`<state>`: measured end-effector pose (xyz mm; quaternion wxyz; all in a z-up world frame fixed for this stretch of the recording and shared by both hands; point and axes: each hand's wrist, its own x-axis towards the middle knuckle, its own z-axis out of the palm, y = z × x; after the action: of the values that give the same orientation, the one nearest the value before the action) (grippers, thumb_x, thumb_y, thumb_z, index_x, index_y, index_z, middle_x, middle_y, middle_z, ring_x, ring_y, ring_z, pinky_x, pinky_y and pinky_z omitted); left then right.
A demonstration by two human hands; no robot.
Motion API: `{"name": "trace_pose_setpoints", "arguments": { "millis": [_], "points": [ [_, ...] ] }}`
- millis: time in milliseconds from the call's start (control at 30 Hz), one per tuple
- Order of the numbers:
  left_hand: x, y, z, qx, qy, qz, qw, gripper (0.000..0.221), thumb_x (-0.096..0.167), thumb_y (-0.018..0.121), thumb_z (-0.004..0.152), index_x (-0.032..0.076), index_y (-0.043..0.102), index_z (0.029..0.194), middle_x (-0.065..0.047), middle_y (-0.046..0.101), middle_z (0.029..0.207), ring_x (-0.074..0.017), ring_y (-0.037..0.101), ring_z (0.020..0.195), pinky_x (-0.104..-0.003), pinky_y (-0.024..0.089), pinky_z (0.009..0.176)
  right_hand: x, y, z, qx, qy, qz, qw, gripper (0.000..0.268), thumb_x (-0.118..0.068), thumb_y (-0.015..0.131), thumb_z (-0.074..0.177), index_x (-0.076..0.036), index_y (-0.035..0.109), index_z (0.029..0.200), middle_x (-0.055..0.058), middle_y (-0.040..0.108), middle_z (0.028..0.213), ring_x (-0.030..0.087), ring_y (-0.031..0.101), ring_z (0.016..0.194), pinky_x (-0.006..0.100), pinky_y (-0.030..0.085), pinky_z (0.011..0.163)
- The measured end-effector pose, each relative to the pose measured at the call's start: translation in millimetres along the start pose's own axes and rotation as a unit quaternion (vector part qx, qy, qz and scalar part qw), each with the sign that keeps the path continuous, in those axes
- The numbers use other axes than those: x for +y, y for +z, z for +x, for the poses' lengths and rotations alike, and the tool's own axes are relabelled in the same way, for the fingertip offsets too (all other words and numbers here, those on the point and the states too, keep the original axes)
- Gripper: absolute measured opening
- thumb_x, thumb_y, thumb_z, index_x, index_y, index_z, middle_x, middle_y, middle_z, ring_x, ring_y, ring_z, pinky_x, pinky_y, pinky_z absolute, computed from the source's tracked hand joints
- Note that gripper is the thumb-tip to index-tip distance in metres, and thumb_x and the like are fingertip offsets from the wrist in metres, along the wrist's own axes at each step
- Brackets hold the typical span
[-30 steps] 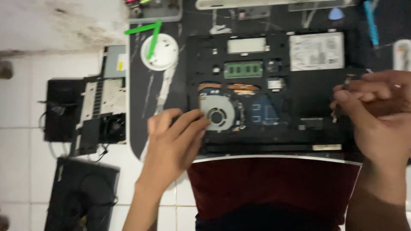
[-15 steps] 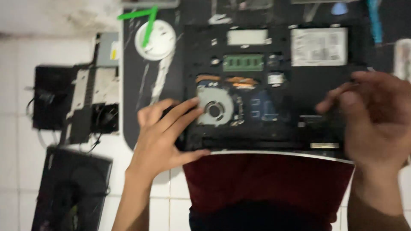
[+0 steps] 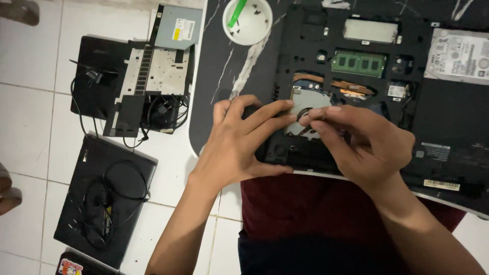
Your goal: Installing a hard drive and tightening internal screws in a laptop using a screwdriver
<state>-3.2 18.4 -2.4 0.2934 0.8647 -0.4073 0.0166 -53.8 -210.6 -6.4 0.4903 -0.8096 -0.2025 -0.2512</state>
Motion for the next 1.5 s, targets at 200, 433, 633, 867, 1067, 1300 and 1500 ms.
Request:
{"name": "trace_pose_setpoints", "arguments": {
  "millis": [200, 433, 633, 867, 1067, 1300, 1500],
  "points": [
    [-2, 0, -1, -0.005, 0.010, 0.011, 1.000, 0.078, 0.057, 0.093, 0.081, 0.017, 0.059, 0.139, 0.004, 0.054, 0.151, -0.0335, 0.051, 0.124, -0.048, 0.034, 0.097, 7, 0, -7, 0.005, -0.016, -0.040, 0.999, 0.026, 0.007, 0.071, 0.105, 0.006, 0.058, 0.127, 0.024, 0.077, 0.109, 0.011, 0.068, 0.064, 0.024, 0.052, 0.061],
    [-4, 0, -1, -0.010, 0.007, 0.011, 1.000, 0.082, 0.059, 0.094, 0.079, 0.018, 0.059, 0.141, 0.006, 0.053, 0.152, -0.0317, 0.051, 0.123, -0.046, 0.034, 0.096, 6, 1, -6, -0.041, -0.025, 0.003, 0.999, 0.032, 0.015, 0.074, 0.098, 0.006, 0.056, 0.124, 0.031, 0.073, 0.110, 0.037, 0.079, 0.102, 0.044, 0.069, 0.092],
    [0, -3, 0, -0.011, -0.011, -0.012, 1.000, 0.075, 0.055, 0.093, 0.081, 0.018, 0.061, 0.137, 0.007, 0.053, 0.151, -0.0314, 0.050, 0.126, -0.047, 0.032, 0.098, 0, 1, 1, -0.079, -0.091, -0.007, 0.993, 0.051, 0.013, 0.087, 0.096, -0.004, 0.055, 0.131, 0.029, 0.070, 0.113, 0.034, 0.075, 0.097, 0.041, 0.066, 0.085],
    [0, -3, 1, -0.007, -0.018, -0.026, 0.999, 0.073, 0.053, 0.094, 0.081, 0.018, 0.062, 0.136, 0.006, 0.054, 0.150, -0.0332, 0.050, 0.127, -0.047, 0.032, 0.098, -27, 11, 14, -0.055, 0.048, 0.073, 0.995, 0.011, 0.020, 0.070, 0.088, 0.017, 0.063, 0.096, 0.031, 0.069, 0.101, 0.035, 0.071, 0.091, 0.034, 0.066, 0.082],
    [1, -4, 0, -0.010, -0.015, -0.027, 0.999, 0.073, 0.055, 0.094, 0.079, 0.018, 0.062, 0.134, 0.007, 0.053, 0.150, -0.0309, 0.050, 0.125, -0.047, 0.031, 0.097, 14, -6, 1, -0.123, -0.035, 0.091, 0.988, 0.045, 0.012, 0.073, 0.099, -0.009, 0.053, 0.133, 0.024, 0.075, 0.109, 0.030, 0.082, 0.102, 0.038, 0.070, 0.093],
    [0, -2, -1, -0.016, -0.018, -0.027, 0.999, 0.074, 0.054, 0.093, 0.080, 0.019, 0.061, 0.137, 0.006, 0.054, 0.151, -0.0347, 0.049, 0.129, -0.046, 0.031, 0.099, 11, -1, -5, -0.061, -0.074, -0.062, 0.993, 0.059, 0.007, 0.093, 0.099, -0.010, 0.052, 0.139, 0.025, 0.072, 0.111, 0.032, 0.075, 0.096, 0.041, 0.063, 0.089],
    [0, -4, 2, -0.004, -0.013, -0.032, 0.999, 0.073, 0.051, 0.094, 0.080, 0.018, 0.062, 0.135, 0.007, 0.054, 0.150, -0.0329, 0.050, 0.127, -0.047, 0.031, 0.099, 1, -1, 5, -0.060, -0.084, 0.018, 0.995, 0.048, 0.013, 0.085, 0.096, -0.006, 0.056, 0.130, 0.027, 0.075, 0.110, 0.030, 0.082, 0.099, 0.037, 0.072, 0.089]
  ]
}}
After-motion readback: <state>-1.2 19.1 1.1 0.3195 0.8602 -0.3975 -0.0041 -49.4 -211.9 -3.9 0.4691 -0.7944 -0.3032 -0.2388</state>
